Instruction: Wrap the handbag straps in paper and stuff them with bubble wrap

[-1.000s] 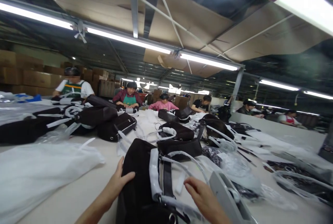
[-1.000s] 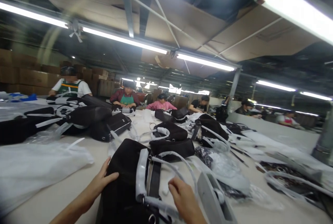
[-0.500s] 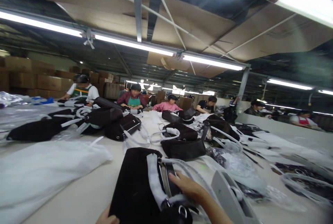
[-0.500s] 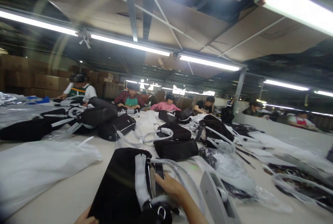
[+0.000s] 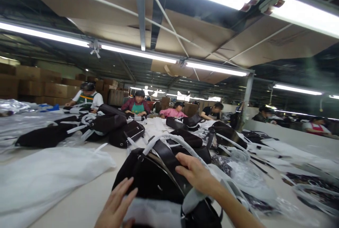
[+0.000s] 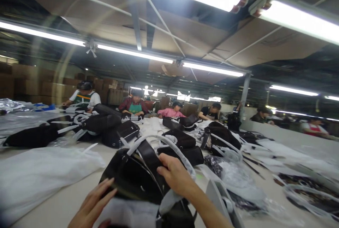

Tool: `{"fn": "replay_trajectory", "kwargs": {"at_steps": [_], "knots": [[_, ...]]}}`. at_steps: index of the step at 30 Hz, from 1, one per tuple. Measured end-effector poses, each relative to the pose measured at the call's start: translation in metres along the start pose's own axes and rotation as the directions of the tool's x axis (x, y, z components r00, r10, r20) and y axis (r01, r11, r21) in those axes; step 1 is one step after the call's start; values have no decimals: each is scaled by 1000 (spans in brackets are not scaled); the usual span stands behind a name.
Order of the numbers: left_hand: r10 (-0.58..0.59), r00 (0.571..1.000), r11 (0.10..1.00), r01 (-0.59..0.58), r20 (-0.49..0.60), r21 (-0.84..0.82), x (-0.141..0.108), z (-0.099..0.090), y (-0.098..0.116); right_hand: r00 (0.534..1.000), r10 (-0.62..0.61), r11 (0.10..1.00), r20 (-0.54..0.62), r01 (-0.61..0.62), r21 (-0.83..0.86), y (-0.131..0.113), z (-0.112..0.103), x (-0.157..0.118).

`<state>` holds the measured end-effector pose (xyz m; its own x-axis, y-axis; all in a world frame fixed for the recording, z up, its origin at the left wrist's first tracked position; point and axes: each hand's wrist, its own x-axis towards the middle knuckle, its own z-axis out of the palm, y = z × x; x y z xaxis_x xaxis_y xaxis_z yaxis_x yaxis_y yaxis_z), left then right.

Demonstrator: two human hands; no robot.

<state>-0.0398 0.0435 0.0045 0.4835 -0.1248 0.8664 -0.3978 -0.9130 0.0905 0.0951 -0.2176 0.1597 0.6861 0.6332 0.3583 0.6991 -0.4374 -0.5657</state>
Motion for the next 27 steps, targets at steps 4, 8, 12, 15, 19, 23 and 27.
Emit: {"fn": "replay_trajectory", "kwargs": {"at_steps": [4, 8, 12, 15, 19, 23, 27], "knots": [[253, 966, 959, -257, 54, 117, 49, -13, 21, 996, -33, 999, 87, 36, -28, -15, 0, -8], [237, 953, 936, -277, 190, 218, 76, -13, 37, 982, -60, 992, 180, 78, -95, -23, 0, -13], [288, 921, 889, -359, 263, 283, 81, -6, 42, 981, -49, 978, 188, 86, -191, -32, -6, -20], [286, 932, 880, -347, 222, 324, 72, 0, 41, 982, -27, 973, 187, 69, -218, -38, -8, -24], [190, 967, 888, -243, 169, 390, 67, 5, 38, 987, -58, 965, 149, 93, -243, -44, -7, -25], [107, 983, 895, -160, 149, 416, 81, 3, 30, 993, -113, 964, 44, 120, -236, -48, -7, -18], [175, 979, 891, -202, 104, 407, 92, -8, 24, 990, -140, 972, -8, 136, -189, -42, -9, -11]]}}
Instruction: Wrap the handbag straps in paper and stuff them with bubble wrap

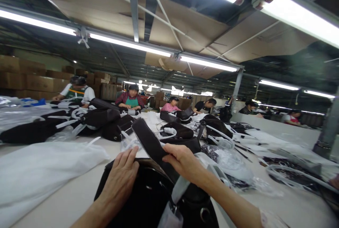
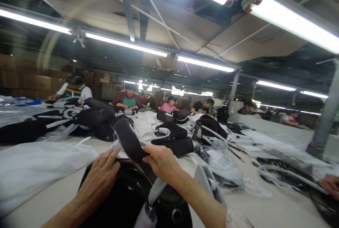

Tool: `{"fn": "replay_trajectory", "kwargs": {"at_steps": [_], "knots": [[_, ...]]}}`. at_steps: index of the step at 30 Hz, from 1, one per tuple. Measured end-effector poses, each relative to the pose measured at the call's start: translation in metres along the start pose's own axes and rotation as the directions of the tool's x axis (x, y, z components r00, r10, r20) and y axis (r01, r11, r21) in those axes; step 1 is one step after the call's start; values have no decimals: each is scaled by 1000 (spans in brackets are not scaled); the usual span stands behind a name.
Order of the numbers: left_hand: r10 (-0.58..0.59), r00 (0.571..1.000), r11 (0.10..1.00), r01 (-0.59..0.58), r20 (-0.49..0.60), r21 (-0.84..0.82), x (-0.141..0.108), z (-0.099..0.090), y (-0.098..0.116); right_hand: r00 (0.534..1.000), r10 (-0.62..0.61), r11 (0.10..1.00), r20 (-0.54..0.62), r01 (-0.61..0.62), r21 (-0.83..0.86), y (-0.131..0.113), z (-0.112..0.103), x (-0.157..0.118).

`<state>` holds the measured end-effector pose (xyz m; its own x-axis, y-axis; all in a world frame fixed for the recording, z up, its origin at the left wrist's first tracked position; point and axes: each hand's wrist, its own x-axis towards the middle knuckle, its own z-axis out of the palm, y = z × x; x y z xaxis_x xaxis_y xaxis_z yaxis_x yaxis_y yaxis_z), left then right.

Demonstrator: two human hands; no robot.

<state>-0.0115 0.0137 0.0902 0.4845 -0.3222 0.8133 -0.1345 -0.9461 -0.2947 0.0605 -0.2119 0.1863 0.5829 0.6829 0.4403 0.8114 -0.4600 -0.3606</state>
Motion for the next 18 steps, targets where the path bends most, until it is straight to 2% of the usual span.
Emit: {"fn": "replay_trajectory", "kwargs": {"at_steps": [5, 9, 13, 15, 18], "knots": [[99, 981, 981, -124, -166, -148, -19, -12, 4, 1000, 9, 993, 20, -11, 113, 23, -1, -8], [118, 984, 966, -145, -135, -215, -37, -14, 11, 998, 29, 977, 62, -42, 211, 23, 0, -17], [59, 981, 967, -102, -183, -232, -45, -13, 11, 999, 13, 988, 51, -20, 155, 20, -4, -23], [73, 977, 971, -116, -201, -210, -47, -16, 8, 989, 137, 990, 60, -138, 26, 29, -5, -25], [223, 960, 964, -243, -171, -108, -49, -24, 2, 919, 368, 926, 141, -349, -144, 49, -6, -26]]}}
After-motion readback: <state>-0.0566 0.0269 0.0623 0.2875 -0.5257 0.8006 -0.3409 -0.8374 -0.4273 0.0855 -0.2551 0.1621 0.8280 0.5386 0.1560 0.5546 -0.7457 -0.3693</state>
